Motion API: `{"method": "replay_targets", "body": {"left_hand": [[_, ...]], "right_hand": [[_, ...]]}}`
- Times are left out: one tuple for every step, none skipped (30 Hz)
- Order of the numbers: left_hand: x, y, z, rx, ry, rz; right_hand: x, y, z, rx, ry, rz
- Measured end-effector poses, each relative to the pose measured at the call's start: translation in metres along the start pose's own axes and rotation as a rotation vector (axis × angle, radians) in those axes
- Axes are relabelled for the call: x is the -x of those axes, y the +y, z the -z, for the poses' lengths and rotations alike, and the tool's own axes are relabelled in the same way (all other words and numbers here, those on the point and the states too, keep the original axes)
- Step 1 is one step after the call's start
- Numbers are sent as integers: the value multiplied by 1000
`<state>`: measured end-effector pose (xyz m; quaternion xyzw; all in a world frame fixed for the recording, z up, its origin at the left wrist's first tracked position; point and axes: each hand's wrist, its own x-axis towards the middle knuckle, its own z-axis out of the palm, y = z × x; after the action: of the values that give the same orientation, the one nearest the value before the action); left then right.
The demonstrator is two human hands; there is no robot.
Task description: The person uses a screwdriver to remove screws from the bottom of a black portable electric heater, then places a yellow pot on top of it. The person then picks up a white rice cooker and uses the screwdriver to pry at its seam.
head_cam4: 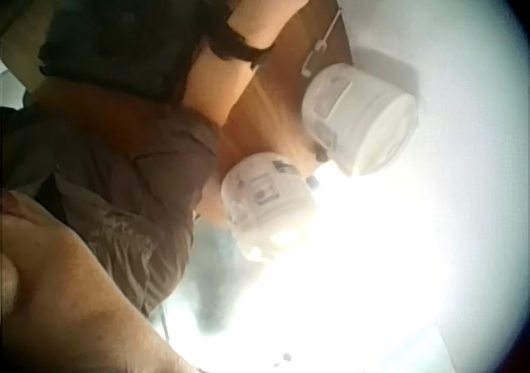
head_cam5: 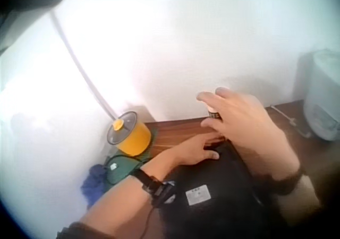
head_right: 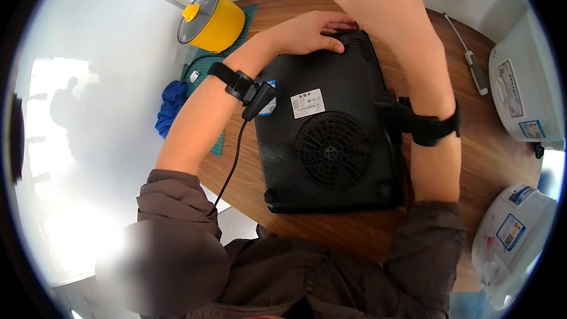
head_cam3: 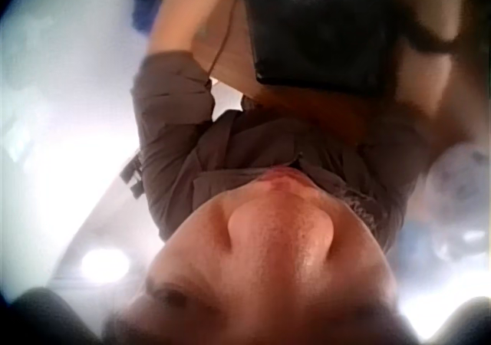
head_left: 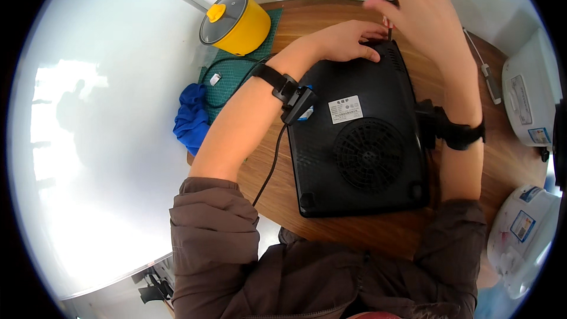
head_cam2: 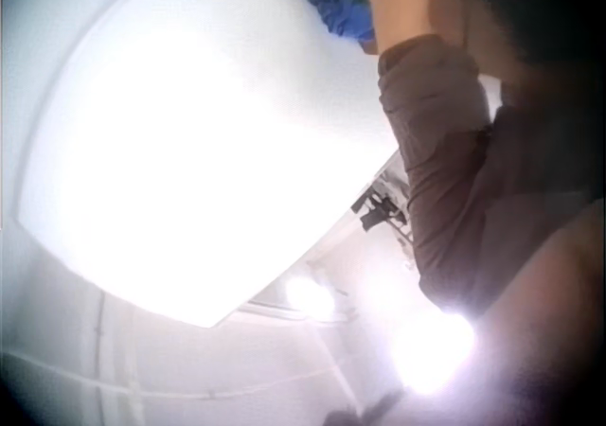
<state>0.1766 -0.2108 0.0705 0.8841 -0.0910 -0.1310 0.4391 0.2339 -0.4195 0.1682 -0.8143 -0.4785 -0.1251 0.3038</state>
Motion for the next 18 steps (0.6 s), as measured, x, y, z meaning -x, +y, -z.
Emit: {"method": "replay_targets", "body": {"left_hand": [[0,0,0,-1,0,-1],[0,0,0,-4,-1,-1],[0,0,1,-9,-9,11],[1,1,1,-14,-9,18],[1,1,1,-19,-17,36],[1,2,2,-21,-20,42],[1,2,1,-11,-19,36],[1,3,1,2,-11,18],[1,3,1,17,-5,14],[1,3,1,21,0,-8],[2,4,0,26,3,-14],[2,4,0,25,1,6],[2,5,0,20,-4,1],[2,6,1,8,-13,18],[2,6,1,1,-11,35],[3,7,1,9,-17,25],[3,8,1,22,-12,16],[3,8,1,33,-7,7]], "right_hand": [[1,0,-1,7,32,-8],[2,0,-3,12,66,-15],[2,0,-4,16,100,-22],[3,0,-5,-26,151,57],[1,0,-7,-68,201,135],[1,1,-8,-79,193,131],[1,3,-10,-90,185,127],[1,5,-11,-72,119,42],[1,7,-13,-53,54,-44],[1,9,-14,-26,75,-36],[1,11,-15,1,97,-27],[1,13,-15,25,116,-18],[1,14,-16,-64,133,39],[1,15,-16,-153,148,96],[1,15,-16,-173,148,114],[1,15,-16,-192,148,132],[1,14,-16,-144,132,109],[0,12,-16,-96,119,86]]}}
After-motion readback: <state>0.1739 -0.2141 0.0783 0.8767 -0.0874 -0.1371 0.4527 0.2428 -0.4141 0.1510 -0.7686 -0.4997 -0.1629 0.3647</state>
